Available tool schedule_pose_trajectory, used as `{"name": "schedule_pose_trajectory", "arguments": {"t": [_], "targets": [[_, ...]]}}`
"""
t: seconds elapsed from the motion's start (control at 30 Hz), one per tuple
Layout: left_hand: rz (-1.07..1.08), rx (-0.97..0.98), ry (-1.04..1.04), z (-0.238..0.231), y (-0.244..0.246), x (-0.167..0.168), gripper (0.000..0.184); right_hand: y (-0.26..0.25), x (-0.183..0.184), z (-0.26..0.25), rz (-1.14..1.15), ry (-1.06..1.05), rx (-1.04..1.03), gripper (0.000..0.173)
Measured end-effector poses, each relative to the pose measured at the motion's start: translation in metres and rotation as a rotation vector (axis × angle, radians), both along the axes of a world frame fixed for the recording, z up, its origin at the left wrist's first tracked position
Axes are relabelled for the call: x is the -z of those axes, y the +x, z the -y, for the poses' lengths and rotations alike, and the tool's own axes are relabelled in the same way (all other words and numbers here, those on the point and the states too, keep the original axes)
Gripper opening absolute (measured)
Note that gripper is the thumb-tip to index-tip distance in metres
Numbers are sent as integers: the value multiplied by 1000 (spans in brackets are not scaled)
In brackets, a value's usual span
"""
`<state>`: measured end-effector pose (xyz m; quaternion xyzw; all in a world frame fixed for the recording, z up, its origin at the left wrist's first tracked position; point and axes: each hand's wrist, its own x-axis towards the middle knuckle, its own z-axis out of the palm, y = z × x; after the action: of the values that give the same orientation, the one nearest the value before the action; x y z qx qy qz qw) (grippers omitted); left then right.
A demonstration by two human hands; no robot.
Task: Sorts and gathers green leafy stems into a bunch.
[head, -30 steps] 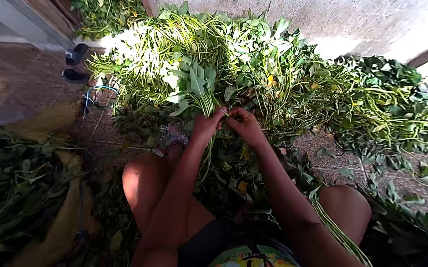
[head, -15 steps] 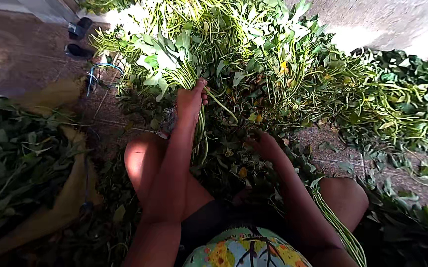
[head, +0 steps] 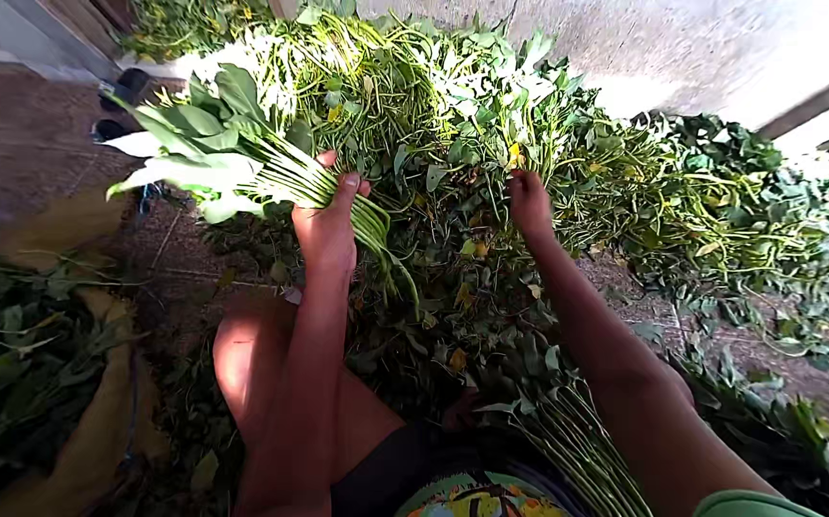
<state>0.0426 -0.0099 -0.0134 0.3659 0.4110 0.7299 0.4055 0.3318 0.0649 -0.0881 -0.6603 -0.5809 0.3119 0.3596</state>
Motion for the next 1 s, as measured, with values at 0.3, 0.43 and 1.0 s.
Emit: {"name": "schedule_pose_trajectory", "arguments": {"t": [0.3,0.43,1.0], "targets": [[300,184,-333,-2,3,5,19,88,27,-105,242,-261,320,40],[279,179,-290,-5,8,2,16,53,-7,-70,-92,101,431,31],[-111,334,-770,-6,47,47,24,-73,38,149,-669,-182,-247,27]]}}
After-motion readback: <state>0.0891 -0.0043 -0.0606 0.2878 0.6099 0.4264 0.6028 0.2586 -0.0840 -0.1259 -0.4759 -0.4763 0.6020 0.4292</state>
